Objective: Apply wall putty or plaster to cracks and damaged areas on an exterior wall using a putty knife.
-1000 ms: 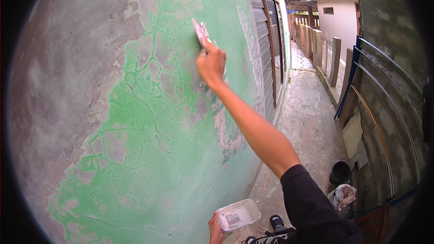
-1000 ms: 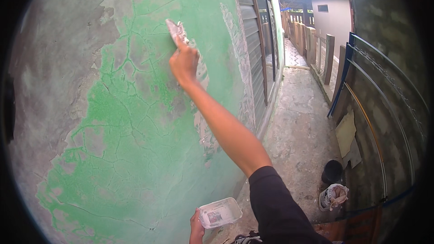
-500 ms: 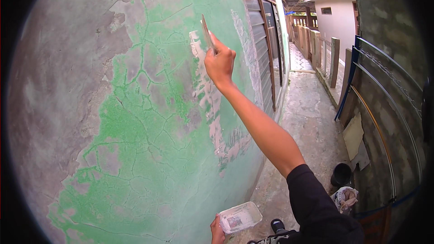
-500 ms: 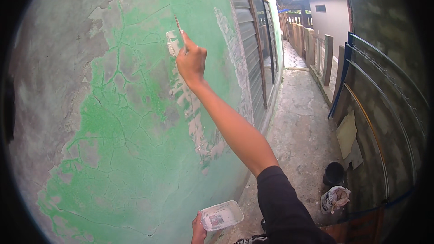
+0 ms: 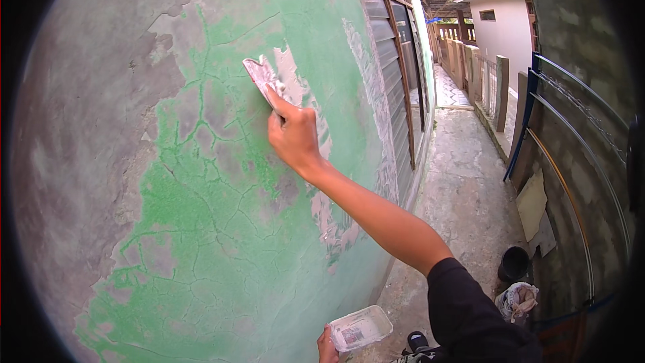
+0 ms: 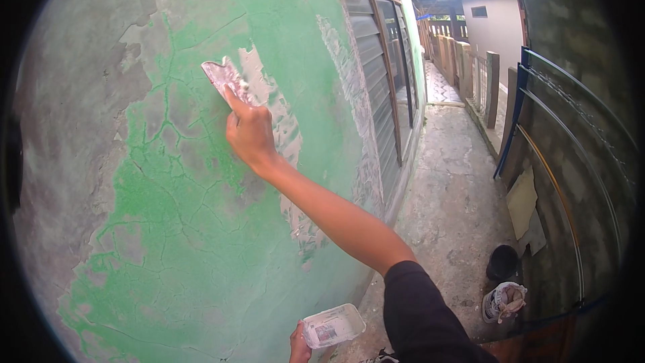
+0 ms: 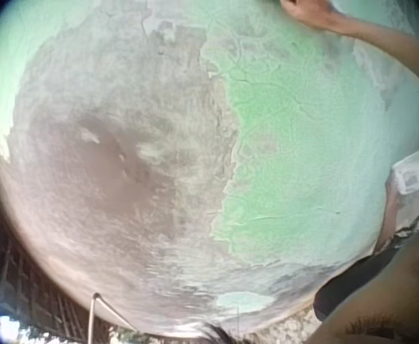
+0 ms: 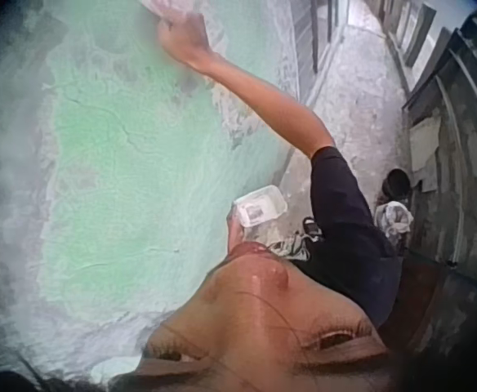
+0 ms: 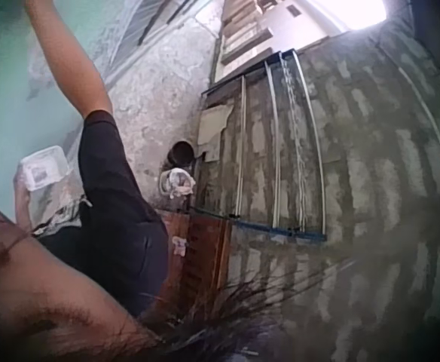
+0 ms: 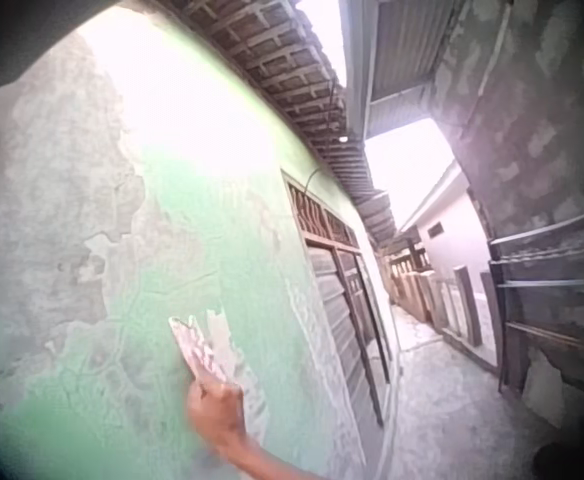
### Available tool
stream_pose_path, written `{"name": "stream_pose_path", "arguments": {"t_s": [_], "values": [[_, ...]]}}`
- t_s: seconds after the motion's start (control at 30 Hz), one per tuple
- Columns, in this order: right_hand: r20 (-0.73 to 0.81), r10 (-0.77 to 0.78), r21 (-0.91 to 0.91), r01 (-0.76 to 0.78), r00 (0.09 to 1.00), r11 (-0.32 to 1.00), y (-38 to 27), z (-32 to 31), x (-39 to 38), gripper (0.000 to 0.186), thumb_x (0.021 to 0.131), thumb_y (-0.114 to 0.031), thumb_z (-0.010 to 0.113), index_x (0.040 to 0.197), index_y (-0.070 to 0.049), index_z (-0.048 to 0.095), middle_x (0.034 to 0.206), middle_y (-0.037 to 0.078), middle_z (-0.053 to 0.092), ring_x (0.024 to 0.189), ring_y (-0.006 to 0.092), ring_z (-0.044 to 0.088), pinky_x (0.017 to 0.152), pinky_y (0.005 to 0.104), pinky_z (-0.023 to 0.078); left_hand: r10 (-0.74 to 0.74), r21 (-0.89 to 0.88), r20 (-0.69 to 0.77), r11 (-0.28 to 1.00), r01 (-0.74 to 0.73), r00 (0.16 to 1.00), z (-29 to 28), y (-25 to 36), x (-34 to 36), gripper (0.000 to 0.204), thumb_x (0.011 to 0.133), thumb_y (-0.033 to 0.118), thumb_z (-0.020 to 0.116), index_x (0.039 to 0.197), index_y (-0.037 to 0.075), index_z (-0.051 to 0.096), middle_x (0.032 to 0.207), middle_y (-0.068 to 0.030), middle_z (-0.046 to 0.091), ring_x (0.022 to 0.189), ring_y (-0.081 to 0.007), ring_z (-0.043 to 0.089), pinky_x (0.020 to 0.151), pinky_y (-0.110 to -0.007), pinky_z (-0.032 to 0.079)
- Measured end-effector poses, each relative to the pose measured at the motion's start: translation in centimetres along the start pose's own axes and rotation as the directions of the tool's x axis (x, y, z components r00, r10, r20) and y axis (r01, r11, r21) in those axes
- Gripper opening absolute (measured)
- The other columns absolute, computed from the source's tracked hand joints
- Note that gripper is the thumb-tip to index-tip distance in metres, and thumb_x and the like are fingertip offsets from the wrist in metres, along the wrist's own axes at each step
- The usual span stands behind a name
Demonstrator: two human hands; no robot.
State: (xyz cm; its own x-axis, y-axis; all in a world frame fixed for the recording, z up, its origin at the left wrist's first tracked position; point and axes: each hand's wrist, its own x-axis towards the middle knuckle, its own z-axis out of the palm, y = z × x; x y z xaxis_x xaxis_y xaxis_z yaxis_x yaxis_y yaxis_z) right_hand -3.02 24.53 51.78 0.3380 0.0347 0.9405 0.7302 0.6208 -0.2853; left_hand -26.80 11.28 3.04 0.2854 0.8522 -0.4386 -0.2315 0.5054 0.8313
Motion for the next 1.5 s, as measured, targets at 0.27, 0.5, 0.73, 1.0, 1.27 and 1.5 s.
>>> {"name": "stream_pose_path", "arguments": {"t_s": [0.27,0.5,0.73,1.0,1.27,1.5], "values": [[-0.157,0.045,-0.086,-0.059,0.987,0.995,1.1,-3.4,7.8,0.048,0.073,0.008,0.051,0.120,0.003,0.061,0.074,0.031,0.055,0.063,0.0402,0.061,0.059,0.0392,0.046,0.027,-0.005,0.059,1.000,-0.027,0.998,0.7,0.1,1.5,0.044,0.101,0.034,0.046,0.110,-0.007,0.059,0.103,-0.0164,0.066,0.091,-0.0273,0.067,0.083,-0.039,0.055],[-0.130,0.032,-0.198,-0.057,0.991,0.978,2.7,2.1,9.6,0.048,0.072,0.004,0.056,0.120,0.001,0.062,0.081,0.026,0.065,0.082,0.0427,0.064,0.081,0.0479,0.051,0.014,0.042,-0.013,0.999,-0.014,1.000,2.0,2.2,-0.7,0.042,0.098,0.035,0.051,0.115,-0.002,0.063,0.104,-0.0110,0.067,0.090,-0.0214,0.064,0.079,-0.036,0.053],[-0.106,0.147,-0.098,-0.157,0.983,0.983,0.3,2.3,8.3,0.045,0.073,-0.001,0.060,0.118,-0.003,0.064,0.090,0.027,0.065,0.087,0.0393,0.066,0.085,0.0415,0.050,0.022,0.020,0.012,1.000,-0.022,1.000,1.5,1.0,0.8,0.043,0.100,0.033,0.047,0.112,-0.006,0.060,0.103,-0.0151,0.066,0.091,-0.0258,0.066,0.082,-0.038,0.055],[-0.187,0.132,0.083,-0.118,0.973,0.990,1.6,-2.9,11.3,0.045,0.071,0.006,0.056,0.115,0.003,0.064,0.097,0.030,0.064,0.091,0.0424,0.064,0.084,0.0419,0.050,0.035,0.029,0.082,0.999,-0.037,0.996,1.7,-0.4,2.7,0.042,0.101,0.032,0.046,0.111,-0.008,0.059,0.104,-0.0162,0.066,0.092,-0.0267,0.067,0.083,-0.038,0.055],[-0.084,0.130,-0.044,-0.134,0.988,0.990,1.1,0.7,10.1,0.046,0.072,0.003,0.057,0.118,0.001,0.064,0.089,0.028,0.065,0.086,0.0427,0.064,0.083,0.0474,0.049,-0.004,0.130,-0.026,0.992,0.008,1.000,5.3,2.2,-0.9,0.045,0.097,0.038,0.053,0.119,-0.001,0.062,0.106,-0.0099,0.066,0.092,-0.0204,0.063,0.081,-0.036,0.052],[-0.025,0.030,0.111,-0.027,0.999,0.993,-1.5,-1.2,9.3,0.048,0.071,0.005,0.055,0.118,0.003,0.063,0.076,0.028,0.062,0.073,0.0421,0.063,0.074,0.0460,0.049,0.051,0.008,-0.004,0.999,-0.051,0.999,3.9,-0.1,2.6,0.041,0.101,0.031,0.048,0.111,-0.007,0.060,0.103,-0.0158,0.067,0.092,-0.0254,0.067,0.082,-0.037,0.055]]}}
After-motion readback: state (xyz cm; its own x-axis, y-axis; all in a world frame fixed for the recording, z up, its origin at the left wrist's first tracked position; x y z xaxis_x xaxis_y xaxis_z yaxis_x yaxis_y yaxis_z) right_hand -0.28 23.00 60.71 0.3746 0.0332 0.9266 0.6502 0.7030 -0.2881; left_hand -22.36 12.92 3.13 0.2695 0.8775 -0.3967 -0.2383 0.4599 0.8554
